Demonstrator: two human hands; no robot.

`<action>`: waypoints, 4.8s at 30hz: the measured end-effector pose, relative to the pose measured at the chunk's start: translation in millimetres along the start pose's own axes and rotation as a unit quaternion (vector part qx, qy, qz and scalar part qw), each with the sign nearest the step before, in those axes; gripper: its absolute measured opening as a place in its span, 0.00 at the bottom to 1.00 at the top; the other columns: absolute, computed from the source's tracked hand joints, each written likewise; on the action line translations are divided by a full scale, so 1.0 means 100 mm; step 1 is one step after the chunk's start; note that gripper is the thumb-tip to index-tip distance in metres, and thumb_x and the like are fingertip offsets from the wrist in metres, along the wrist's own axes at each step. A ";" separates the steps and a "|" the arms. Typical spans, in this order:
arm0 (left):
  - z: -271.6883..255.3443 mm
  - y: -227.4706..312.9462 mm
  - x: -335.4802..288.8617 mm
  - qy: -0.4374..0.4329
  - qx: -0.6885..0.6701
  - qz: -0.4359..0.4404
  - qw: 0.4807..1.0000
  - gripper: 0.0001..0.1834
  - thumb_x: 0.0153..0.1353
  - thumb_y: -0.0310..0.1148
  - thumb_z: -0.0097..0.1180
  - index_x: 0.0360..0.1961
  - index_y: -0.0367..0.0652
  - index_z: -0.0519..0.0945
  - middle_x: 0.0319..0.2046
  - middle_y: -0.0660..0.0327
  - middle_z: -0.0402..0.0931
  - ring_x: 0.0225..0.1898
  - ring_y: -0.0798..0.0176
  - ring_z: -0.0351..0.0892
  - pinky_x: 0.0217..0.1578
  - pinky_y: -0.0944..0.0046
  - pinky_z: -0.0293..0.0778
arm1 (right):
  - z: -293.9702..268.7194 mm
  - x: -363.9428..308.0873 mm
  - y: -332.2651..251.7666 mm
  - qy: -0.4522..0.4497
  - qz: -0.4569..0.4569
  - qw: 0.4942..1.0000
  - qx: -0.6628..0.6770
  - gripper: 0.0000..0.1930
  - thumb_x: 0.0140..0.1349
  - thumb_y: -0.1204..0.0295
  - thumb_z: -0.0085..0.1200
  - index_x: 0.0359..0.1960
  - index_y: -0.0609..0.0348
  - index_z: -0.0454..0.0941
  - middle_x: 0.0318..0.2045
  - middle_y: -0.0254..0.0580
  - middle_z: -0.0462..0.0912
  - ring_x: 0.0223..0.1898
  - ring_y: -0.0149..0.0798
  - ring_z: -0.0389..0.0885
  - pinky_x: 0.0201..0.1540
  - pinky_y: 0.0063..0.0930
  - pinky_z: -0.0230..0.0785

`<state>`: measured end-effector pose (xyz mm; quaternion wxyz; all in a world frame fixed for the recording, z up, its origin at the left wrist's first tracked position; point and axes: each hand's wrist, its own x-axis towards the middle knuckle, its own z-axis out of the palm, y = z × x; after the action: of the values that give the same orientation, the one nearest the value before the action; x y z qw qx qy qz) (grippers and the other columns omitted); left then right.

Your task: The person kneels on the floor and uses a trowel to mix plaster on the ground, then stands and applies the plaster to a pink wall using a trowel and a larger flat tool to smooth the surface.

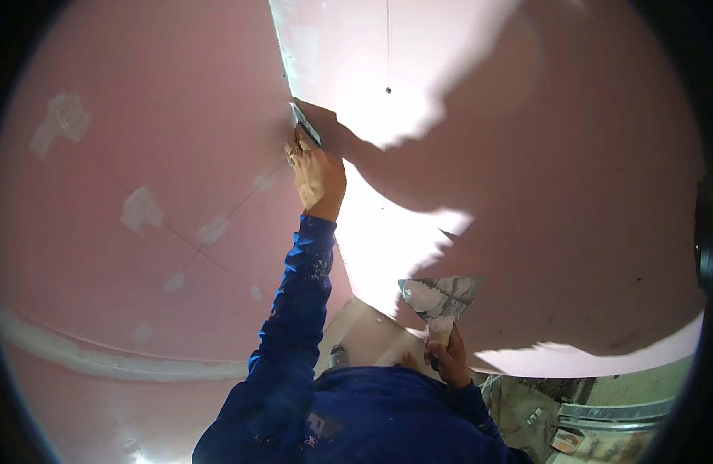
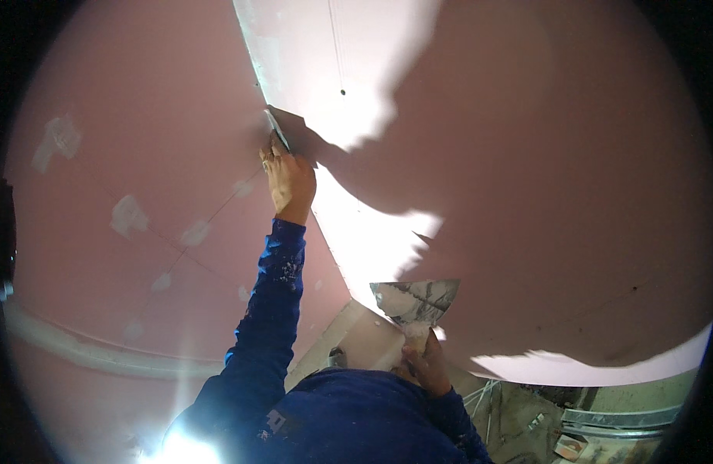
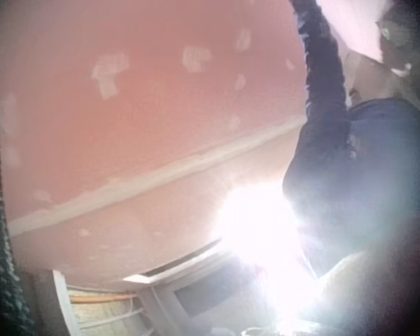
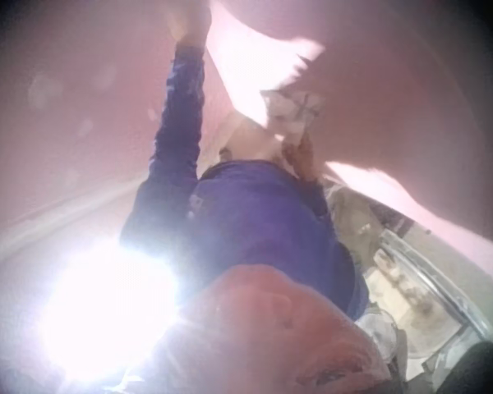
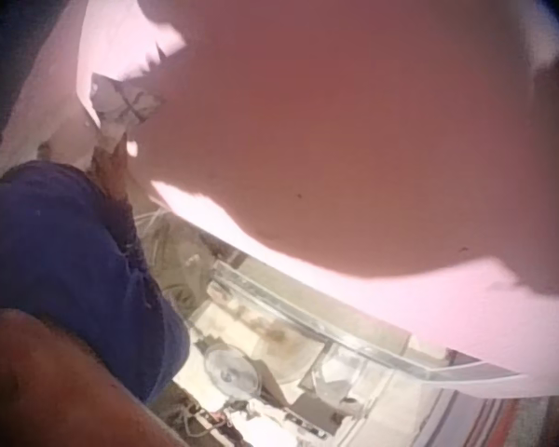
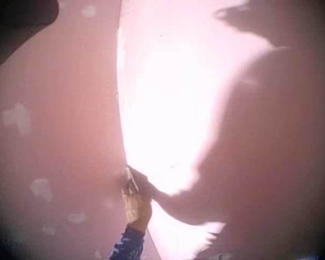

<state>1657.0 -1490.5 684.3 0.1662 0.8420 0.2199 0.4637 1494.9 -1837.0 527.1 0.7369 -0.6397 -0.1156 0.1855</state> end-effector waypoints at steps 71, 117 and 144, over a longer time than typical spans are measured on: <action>-0.21 0.02 -0.22 0.006 -0.118 0.045 0.992 0.29 0.59 0.21 0.42 0.64 0.25 0.62 0.58 0.38 0.66 0.61 0.37 0.64 0.63 0.45 0.64 | 0.05 -0.10 0.08 -0.021 0.000 0.996 -0.081 0.23 0.63 0.63 0.59 0.55 0.60 0.66 0.34 0.37 0.76 0.29 0.29 0.76 0.30 0.24 0.70; -0.66 0.13 -0.13 0.002 -0.153 0.105 0.983 0.30 0.59 0.20 0.42 0.66 0.29 0.62 0.60 0.37 0.65 0.59 0.33 0.67 0.60 0.45 0.69 | -0.03 -0.02 -0.29 -0.062 0.056 0.996 -0.001 0.26 0.62 0.60 0.61 0.55 0.64 0.68 0.36 0.39 0.78 0.32 0.30 0.76 0.35 0.28 0.71; -1.04 -0.38 -1.02 -0.182 -0.482 -0.255 0.818 0.18 0.62 0.22 0.44 0.53 0.34 0.72 0.44 0.57 0.76 0.44 0.65 0.77 0.47 0.63 0.75 | 0.05 0.07 -0.45 -0.031 0.052 0.998 -0.019 0.26 0.66 0.66 0.58 0.62 0.58 0.64 0.30 0.33 0.74 0.26 0.23 0.72 0.27 0.21 0.68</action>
<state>1511.4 -1503.9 647.7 0.7004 0.6370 0.1410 0.2896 1504.9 -1835.1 572.2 0.7100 -0.6524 -0.1086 0.2417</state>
